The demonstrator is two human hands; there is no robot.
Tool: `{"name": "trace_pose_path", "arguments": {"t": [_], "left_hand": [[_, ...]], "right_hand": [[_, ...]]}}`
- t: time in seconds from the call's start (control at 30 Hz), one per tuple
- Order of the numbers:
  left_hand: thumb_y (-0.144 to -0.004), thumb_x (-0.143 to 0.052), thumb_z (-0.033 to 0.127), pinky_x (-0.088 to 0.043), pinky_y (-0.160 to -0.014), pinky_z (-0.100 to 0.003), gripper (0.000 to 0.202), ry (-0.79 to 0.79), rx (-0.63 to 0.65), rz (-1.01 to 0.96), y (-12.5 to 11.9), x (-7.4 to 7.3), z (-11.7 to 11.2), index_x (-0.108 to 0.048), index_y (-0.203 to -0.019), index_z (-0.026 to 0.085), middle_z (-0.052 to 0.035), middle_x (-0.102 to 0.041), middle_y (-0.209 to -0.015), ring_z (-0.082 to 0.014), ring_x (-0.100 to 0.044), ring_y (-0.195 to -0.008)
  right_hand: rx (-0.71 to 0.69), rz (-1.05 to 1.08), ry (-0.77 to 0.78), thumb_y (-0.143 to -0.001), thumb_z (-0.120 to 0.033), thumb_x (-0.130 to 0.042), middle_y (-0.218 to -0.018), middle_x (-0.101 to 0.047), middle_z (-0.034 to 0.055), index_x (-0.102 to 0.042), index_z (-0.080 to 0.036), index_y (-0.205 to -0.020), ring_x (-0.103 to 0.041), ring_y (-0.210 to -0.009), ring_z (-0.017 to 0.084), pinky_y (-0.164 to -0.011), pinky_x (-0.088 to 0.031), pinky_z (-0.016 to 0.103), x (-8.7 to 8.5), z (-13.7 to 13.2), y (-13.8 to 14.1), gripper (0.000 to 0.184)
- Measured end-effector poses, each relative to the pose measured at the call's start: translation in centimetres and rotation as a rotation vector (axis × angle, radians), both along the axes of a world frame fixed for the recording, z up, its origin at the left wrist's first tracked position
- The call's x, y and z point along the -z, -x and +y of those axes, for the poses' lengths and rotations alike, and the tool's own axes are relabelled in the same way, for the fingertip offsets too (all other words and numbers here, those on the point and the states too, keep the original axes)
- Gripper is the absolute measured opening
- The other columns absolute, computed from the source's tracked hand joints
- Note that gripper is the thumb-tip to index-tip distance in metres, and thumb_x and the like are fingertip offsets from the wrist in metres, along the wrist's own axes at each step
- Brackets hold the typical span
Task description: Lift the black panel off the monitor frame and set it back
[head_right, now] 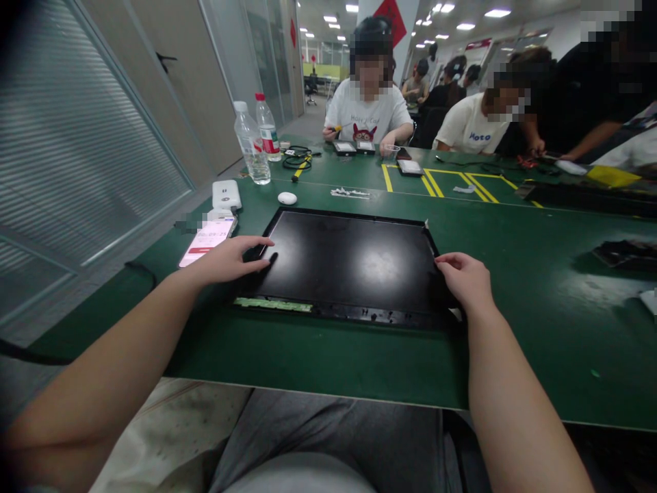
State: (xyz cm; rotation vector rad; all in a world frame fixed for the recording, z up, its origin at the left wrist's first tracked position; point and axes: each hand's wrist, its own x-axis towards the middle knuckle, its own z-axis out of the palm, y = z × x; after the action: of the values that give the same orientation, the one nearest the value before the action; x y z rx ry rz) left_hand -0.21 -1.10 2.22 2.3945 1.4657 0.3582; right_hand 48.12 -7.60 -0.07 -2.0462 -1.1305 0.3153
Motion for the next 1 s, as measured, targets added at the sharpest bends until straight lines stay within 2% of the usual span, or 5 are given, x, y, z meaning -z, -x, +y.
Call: {"name": "trace_pose_path", "arguments": {"t": [0.17, 0.37, 0.63, 0.83, 1.0], "left_hand": [[-0.072, -0.071, 0.066, -0.037, -0.116, -0.046, 0.084, 0.108, 0.118, 0.085, 0.5, -0.9, -0.8, -0.056, -0.145, 0.027, -0.012, -0.045, -0.16, -0.0364, -0.044, -0.144], [-0.07, -0.076, 0.063, -0.031, -0.119, -0.049, 0.09, 0.191, 0.176, 0.169, 0.6, -1.4, -1.2, -0.051, -0.15, 0.03, -0.0137, -0.025, -0.17, -0.038, -0.026, -0.154], [-0.07, -0.077, 0.061, -0.032, -0.118, -0.049, 0.091, 0.189, 0.16, 0.173, 0.5, -1.2, -1.2, -0.05, -0.151, 0.029, -0.0156, -0.024, -0.17, -0.0384, -0.029, -0.153], [-0.068, -0.078, 0.062, -0.033, -0.119, -0.045, 0.091, 0.131, 0.194, 0.121, 0.5, -1.1, -1.1, -0.052, -0.15, 0.031, -0.0102, -0.013, -0.173, -0.0382, -0.026, -0.154], [-0.069, -0.078, 0.059, -0.034, -0.118, -0.044, 0.086, 0.132, 0.19, 0.136, 0.3, -1.4, -1.3, -0.055, -0.148, 0.032, -0.0086, -0.014, -0.173, -0.0377, -0.032, -0.151]], "right_hand": [[-0.033, -0.013, -0.045, -0.066, -0.032, -0.067, -0.083, -0.075, 0.0042, -0.076, -0.024, -0.076, -0.065, -0.078, 0.023, -0.069, -0.047, 0.035, 0.8, 0.2, -0.7, 0.016], [-0.041, -0.03, -0.046, -0.065, -0.033, -0.067, -0.082, -0.076, 0.0046, -0.077, -0.024, -0.077, -0.065, -0.078, 0.023, -0.069, -0.046, 0.035, 1.0, 0.3, -1.0, 0.018], [-0.044, -0.036, -0.034, -0.067, -0.032, -0.066, -0.079, -0.075, 0.0034, -0.076, -0.025, -0.076, -0.065, -0.076, 0.023, -0.07, -0.047, 0.035, 1.0, 0.3, -1.0, 0.015], [-0.039, -0.036, -0.036, -0.066, -0.032, -0.066, -0.079, -0.075, 0.0031, -0.076, -0.026, -0.074, -0.065, -0.075, 0.023, -0.069, -0.047, 0.035, 0.9, 0.3, -1.0, 0.014], [-0.041, -0.042, -0.07, -0.063, -0.034, -0.066, -0.077, -0.075, 0.0041, -0.076, -0.025, -0.073, -0.065, -0.072, 0.022, -0.064, -0.046, 0.034, 1.1, 0.3, -1.1, 0.016]]}}
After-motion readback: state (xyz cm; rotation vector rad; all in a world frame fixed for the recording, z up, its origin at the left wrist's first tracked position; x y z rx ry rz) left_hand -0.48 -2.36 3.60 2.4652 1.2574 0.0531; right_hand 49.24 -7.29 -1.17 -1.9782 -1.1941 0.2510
